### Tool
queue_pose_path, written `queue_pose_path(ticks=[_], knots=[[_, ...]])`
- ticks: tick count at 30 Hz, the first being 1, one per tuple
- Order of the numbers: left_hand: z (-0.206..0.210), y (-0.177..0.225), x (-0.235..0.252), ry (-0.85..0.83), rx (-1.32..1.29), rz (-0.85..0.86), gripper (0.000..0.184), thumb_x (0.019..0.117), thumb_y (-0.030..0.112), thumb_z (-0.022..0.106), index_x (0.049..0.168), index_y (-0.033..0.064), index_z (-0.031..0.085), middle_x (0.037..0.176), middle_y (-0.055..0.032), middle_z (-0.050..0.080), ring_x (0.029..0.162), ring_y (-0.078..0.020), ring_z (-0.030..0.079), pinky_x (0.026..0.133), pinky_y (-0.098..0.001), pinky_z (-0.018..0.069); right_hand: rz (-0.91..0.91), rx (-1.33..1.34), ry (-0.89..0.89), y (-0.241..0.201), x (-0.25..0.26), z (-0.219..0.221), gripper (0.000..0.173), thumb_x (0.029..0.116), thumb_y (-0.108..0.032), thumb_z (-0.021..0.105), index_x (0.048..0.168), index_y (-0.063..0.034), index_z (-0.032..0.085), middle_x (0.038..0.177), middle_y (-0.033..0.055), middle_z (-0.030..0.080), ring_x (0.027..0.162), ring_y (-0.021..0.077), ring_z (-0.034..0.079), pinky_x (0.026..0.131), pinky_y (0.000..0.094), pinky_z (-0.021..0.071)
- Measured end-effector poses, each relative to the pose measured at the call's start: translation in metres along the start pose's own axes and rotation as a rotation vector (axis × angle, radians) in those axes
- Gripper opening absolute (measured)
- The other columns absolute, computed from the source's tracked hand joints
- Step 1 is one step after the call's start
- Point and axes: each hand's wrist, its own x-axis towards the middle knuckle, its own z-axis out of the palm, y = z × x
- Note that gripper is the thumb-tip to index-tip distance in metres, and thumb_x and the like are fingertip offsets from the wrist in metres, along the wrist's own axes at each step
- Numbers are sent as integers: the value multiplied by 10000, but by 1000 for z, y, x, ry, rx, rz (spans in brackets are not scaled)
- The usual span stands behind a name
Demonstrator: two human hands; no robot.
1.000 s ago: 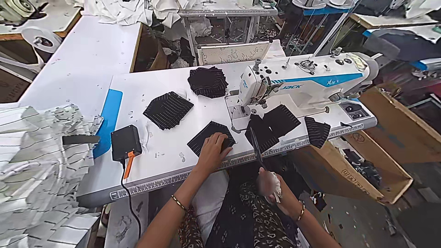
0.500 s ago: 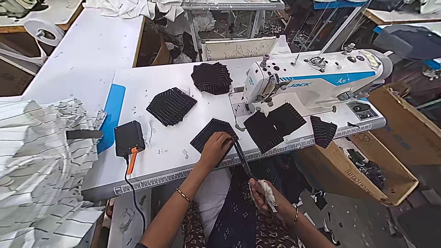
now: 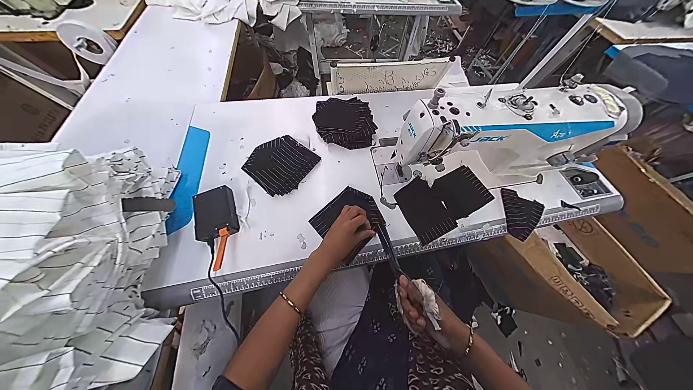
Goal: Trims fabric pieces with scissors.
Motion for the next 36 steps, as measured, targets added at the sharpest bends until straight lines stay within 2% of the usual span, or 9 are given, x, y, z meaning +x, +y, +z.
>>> queue_pose_path(ticks=[2,5,8,9,14,17,25,32,36], knots=[[-9,12,2,-72,52,-117,282,924,244,740,916,-38,732,1099,-223,686,1091,-378,631,974,-462,498,-9,12,13,-4,9,6,376,1086,-394,454,821,-144,547,583,-77,486,438,-4,455,419,137,393],[-30,47,19,-296,81,-579,372,1003,291,661,1157,-47,671,1156,-206,646,1064,-319,649,963,-455,511,-16,16,39,-1,14,12,387,1080,-383,484,794,-130,552,565,-62,489,428,12,469,413,153,410],[-28,49,28,-238,-154,-793,400,1044,374,589,1148,-6,659,810,-68,678,614,-125,629,633,-298,545,-23,-7,70,4,14,18,405,1080,-383,484,771,-130,547,555,-62,488,426,15,465,415,161,407],[-26,47,30,-212,-263,-820,371,1054,341,578,1143,-12,653,744,-40,673,533,-81,605,561,-250,532,-28,-11,79,5,14,20,404,1083,-376,480,770,-129,546,554,-62,490,424,15,464,414,160,408],[-16,36,27,-131,-515,-850,191,1036,157,608,1074,-23,660,640,-8,672,420,-35,542,428,-187,449,-40,25,37,12,13,18,387,1082,-415,454,842,-128,552,604,-56,524,453,15,488,434,156,424],[-16,34,25,-136,-549,-850,182,1035,150,609,1068,-22,655,639,-7,671,424,-37,551,424,-186,454,-32,2,30,9,16,17,378,1080,-436,452,869,-136,545,621,-62,522,468,7,487,445,149,425],[-19,31,28,-169,-558,-853,177,1031,145,614,1064,-25,650,631,-4,664,420,-41,553,421,-189,463,-26,-55,169,1,12,21,356,1064,-284,560,749,-123,536,538,-54,481,406,16,441,393,162,377],[-25,28,29,-331,-495,-800,147,1013,136,642,1030,-8,666,611,11,644,410,-34,536,416,-182,451,-39,-1,58,-9,20,15,395,1086,-414,458,821,-130,531,585,-62,487,443,13,472,424,154,417],[-26,24,27,-382,-506,-749,129,1000,127,657,1014,0,676,599,14,643,412,-32,540,415,-184,452,-50,0,79,-10,22,15,408,1086,-357,488,740,-143,528,540,-73,453,415,8,430,405,160,379]])
